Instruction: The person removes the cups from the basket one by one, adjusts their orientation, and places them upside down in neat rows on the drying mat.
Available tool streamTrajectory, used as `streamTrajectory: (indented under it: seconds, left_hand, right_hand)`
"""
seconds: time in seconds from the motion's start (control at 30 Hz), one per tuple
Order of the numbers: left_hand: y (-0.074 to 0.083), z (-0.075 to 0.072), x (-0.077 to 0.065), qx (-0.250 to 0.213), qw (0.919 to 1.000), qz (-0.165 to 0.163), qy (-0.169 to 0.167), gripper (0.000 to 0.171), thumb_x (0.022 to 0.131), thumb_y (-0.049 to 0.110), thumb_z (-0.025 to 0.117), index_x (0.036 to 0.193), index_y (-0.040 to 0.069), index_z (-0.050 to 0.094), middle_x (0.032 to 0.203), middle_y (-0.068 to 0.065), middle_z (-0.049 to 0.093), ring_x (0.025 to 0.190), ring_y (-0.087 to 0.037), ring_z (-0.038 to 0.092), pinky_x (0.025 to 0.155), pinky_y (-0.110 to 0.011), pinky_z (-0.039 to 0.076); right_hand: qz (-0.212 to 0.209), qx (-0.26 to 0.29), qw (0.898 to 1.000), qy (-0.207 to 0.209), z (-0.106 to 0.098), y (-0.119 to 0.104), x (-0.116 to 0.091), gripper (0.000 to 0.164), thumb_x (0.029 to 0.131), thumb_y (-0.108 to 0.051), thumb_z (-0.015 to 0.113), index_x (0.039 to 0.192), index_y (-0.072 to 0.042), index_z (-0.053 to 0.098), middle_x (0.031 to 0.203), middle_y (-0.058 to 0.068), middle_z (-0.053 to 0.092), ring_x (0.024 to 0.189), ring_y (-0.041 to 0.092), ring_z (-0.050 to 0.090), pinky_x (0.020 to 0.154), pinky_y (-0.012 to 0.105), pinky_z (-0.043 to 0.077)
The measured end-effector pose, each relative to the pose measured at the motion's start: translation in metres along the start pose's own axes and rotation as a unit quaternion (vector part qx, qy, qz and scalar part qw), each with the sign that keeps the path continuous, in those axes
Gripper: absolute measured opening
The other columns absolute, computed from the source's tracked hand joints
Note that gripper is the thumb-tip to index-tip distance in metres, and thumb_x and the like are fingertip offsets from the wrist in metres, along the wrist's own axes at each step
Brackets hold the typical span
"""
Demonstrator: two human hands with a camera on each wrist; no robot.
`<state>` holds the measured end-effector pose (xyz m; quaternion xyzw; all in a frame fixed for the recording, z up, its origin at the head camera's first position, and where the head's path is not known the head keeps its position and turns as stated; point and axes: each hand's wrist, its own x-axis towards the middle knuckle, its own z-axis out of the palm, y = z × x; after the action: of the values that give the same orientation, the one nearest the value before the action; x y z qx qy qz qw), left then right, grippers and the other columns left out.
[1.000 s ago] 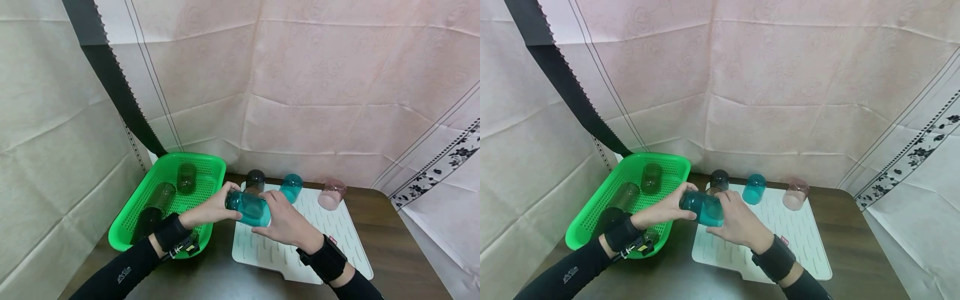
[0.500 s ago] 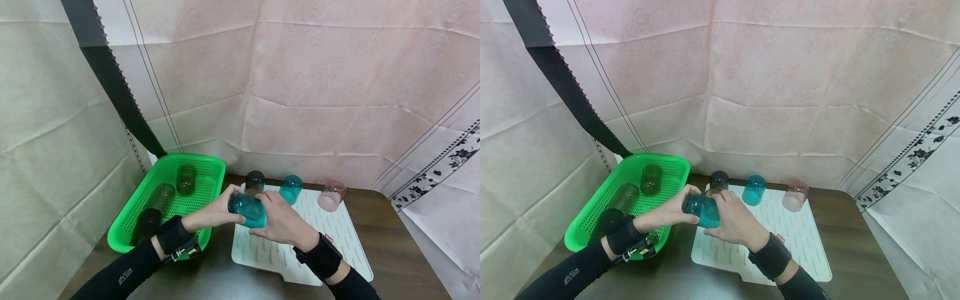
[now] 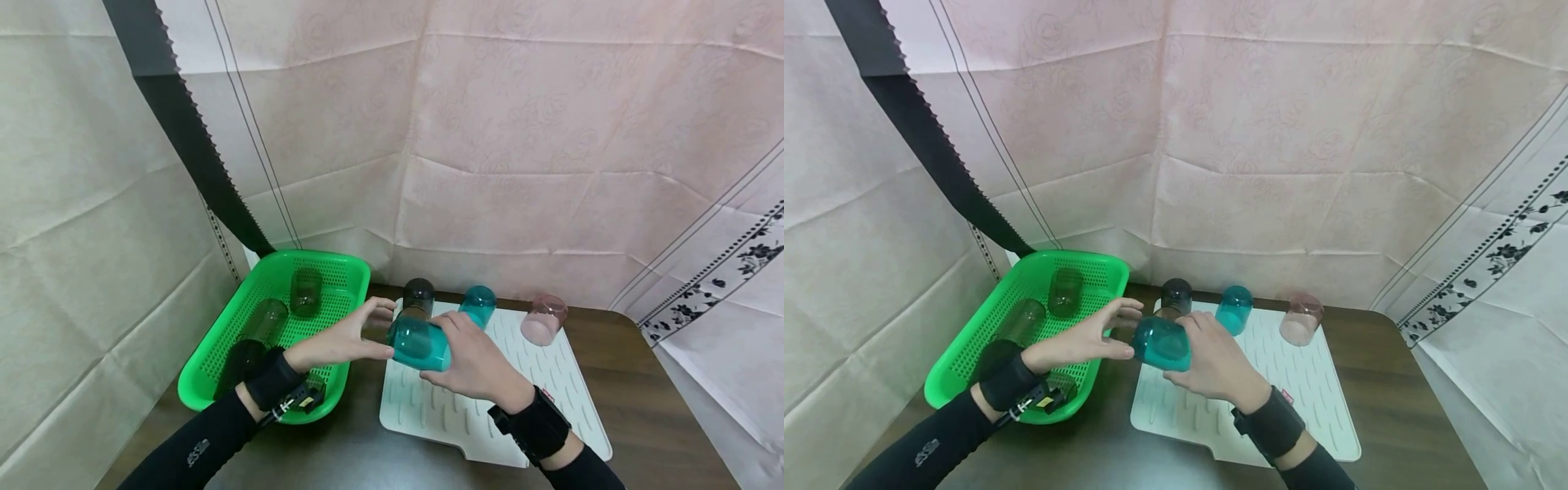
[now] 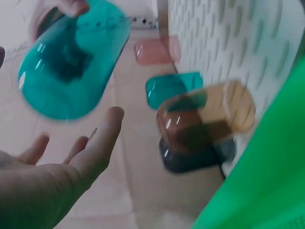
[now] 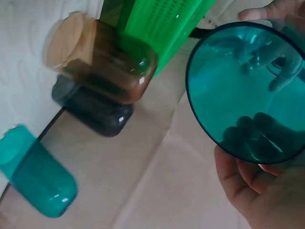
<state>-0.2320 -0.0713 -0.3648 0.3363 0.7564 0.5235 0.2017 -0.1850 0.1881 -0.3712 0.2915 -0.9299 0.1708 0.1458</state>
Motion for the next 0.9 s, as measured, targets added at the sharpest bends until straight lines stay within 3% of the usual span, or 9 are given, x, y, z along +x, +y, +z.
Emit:
streamTrajectory:
  seconds: [0.3,0.63,0.9]
  left_hand:
    - [-0.001,-0.022,-0.008,0.079,0.9967,-0.014,0.017,0.053,0.091,0.031,0.065,0.132,0.006,0.043,0.137,-0.012,0.041,0.128,-0.031,0.038,0.096,-0.044,0.042]
    - [0.001,-0.027,-0.013,0.107,0.9939,-0.008,0.023,0.050,0.092,0.031,0.063,0.130,0.006,0.042,0.131,-0.011,0.045,0.123,-0.030,0.042,0.096,-0.043,0.042]
    - [0.002,-0.027,-0.015,0.119,0.9924,-0.017,0.026,0.050,0.092,0.032,0.063,0.130,0.006,0.043,0.131,-0.010,0.046,0.122,-0.028,0.043,0.094,-0.042,0.043]
  right_hand:
    - [0.112,0.092,0.989,0.026,-0.004,0.029,-0.019,0.082,0.068,-0.041,0.084,0.131,-0.007,0.042,0.122,0.009,0.047,0.102,0.027,0.050,0.075,0.044,0.051]
    - [0.185,0.163,0.968,0.036,0.011,0.065,-0.031,0.086,0.074,-0.034,0.081,0.136,0.000,0.032,0.128,0.018,0.042,0.111,0.035,0.048,0.081,0.052,0.048]
    - [0.238,0.205,0.949,0.027,0.023,0.096,-0.040,0.080,0.076,-0.033,0.080,0.134,0.000,0.036,0.127,0.018,0.047,0.114,0.035,0.047,0.089,0.056,0.042]
